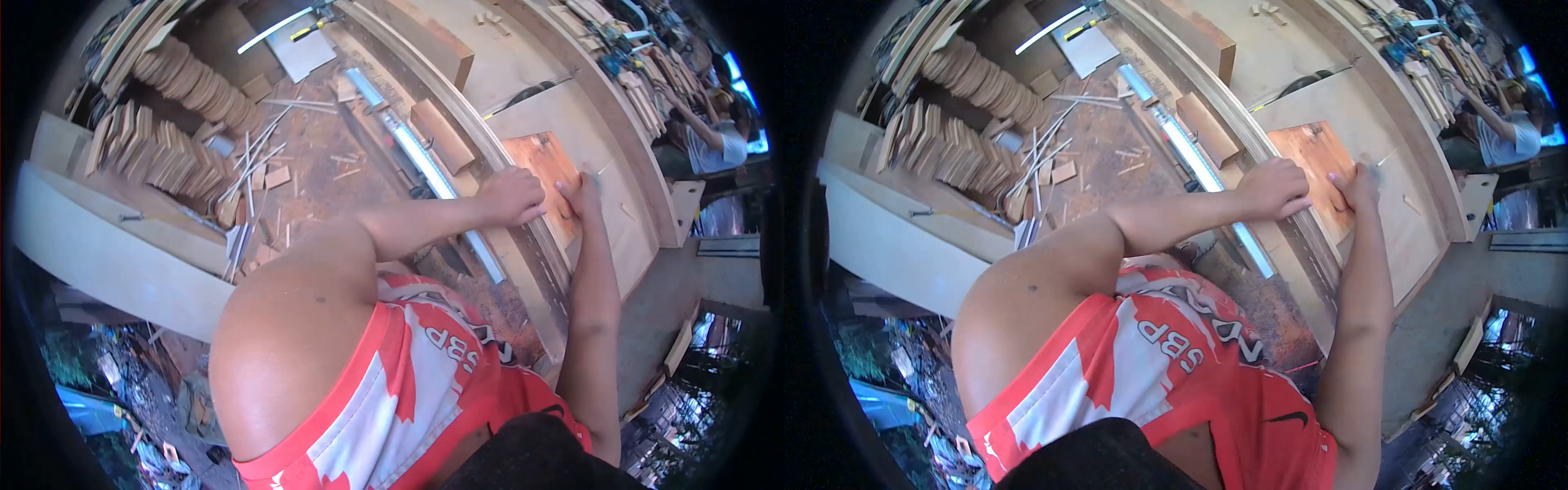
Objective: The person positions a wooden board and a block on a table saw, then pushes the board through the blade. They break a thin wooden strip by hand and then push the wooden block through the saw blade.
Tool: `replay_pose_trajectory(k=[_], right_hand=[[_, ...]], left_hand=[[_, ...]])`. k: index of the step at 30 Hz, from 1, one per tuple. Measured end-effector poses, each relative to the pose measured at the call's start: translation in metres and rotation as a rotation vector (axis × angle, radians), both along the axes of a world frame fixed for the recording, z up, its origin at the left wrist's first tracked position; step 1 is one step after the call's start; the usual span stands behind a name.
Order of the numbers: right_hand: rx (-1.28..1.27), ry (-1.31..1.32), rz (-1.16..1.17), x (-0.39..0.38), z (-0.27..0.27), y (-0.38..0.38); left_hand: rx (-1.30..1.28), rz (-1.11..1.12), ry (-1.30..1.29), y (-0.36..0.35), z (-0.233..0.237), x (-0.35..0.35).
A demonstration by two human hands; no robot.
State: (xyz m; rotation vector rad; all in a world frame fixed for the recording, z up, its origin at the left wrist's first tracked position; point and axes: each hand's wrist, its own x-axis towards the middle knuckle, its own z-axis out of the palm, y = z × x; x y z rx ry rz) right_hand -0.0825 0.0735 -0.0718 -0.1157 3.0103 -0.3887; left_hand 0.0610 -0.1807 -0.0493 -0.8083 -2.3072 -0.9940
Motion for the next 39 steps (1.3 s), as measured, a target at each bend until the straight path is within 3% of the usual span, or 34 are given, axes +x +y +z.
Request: replay_pose_trajectory(k=[1, 3, 5, 6, 8, 10, 13, 15, 17, 18, 19, 20, 22, 23, 25, 27, 29, 30, 32, 33, 35, 36, 37, 39], right_hand=[[0.001, -0.040, -0.011, -0.003, -0.001, 0.001], [0.013, -0.081, -0.019, -0.007, -0.001, 0.003], [-0.073, -0.061, -0.011, -0.003, 0.000, 0.003], [-0.078, -0.055, -0.026, -0.006, -0.002, 0.001], [-0.221, -0.082, 0.016, -0.004, -0.006, 0.008], [-0.257, -0.060, -0.059, 0.000, -0.002, 0.005], [-0.271, -0.062, -0.149, 0.016, 0.010, -0.007], [-0.256, -0.055, -0.190, 0.017, 0.014, -0.002], [-0.176, -0.061, -0.136, 0.011, 0.004, 0.003], [-0.146, -0.098, -0.145, 0.011, 0.011, -0.001], [-0.157, -0.103, -0.167, 0.018, 0.015, -0.001], [-0.177, -0.122, -0.186, 0.017, 0.021, -0.005], [-0.223, -0.128, -0.216, 0.013, 0.030, -0.016], [-0.227, -0.148, -0.223, 0.012, 0.032, -0.015], [-0.243, -0.168, -0.266, 0.016, 0.031, -0.012], [-0.186, -0.087, -0.203, 0.019, 0.027, -0.011], [-0.181, -0.114, -0.207, 0.022, 0.025, -0.012], [-0.160, -0.116, -0.173, 0.016, 0.032, -0.009], [-0.191, -0.211, -0.190, 0.010, 0.036, -0.008], [-0.215, -0.280, -0.191, 0.005, 0.037, -0.007], [-0.159, -0.299, -0.210, -0.011, 0.034, -0.008], [-0.097, -0.297, -0.228, -0.020, 0.030, -0.009], [-0.108, -0.325, -0.217, -0.028, 0.028, -0.006], [-0.201, -0.417, -0.192, -0.036, 0.023, 0.002]], left_hand=[[0.058, -0.060, 0.083, -0.008, -0.005, 0.011], [-0.019, -0.273, 0.014, -0.044, -0.035, 0.066], [-0.010, -0.162, -0.150, -0.092, -0.101, 0.115], [0.062, 0.074, -0.214, -0.111, -0.120, 0.124], [0.377, 0.721, -1.028, -0.159, -0.276, 0.089], [0.758, 0.946, -1.464, -0.181, -0.180, 0.044], [1.693, 0.798, -0.898, -0.207, -0.321, -0.051], [1.761, 0.491, -0.916, -0.195, -0.287, -0.073], [1.650, 0.187, -0.978, -0.206, -0.334, -0.096], [1.634, 0.209, -0.938, -0.202, -0.302, -0.082], [1.611, 0.330, -1.111, -0.209, -0.280, -0.067], [1.453, 0.496, -1.226, -0.233, -0.310, -0.064], [1.354, 0.579, -1.501, -0.264, -0.295, -0.055], [1.327, 0.571, -1.497, -0.272, -0.292, -0.062], [1.541, 0.644, -1.386, -0.269, -0.305, -0.079], [1.757, 0.229, -1.184, -0.262, -0.323, -0.097], [1.655, 0.472, -1.341, -0.267, -0.306, -0.082], [1.641, 0.477, -1.364, -0.274, -0.316, -0.081], [1.186, 0.570, -1.600, -0.308, -0.330, -0.066], [1.174, 0.590, -1.617, -0.321, -0.328, -0.059], [0.584, 0.611, -1.644, -0.346, -0.323, -0.046], [0.427, 0.661, -1.423, -0.361, -0.328, -0.034], [0.416, 0.688, -1.440, -0.384, -0.331, -0.028], [0.156, 0.678, -1.269, -0.439, -0.346, -0.029]])
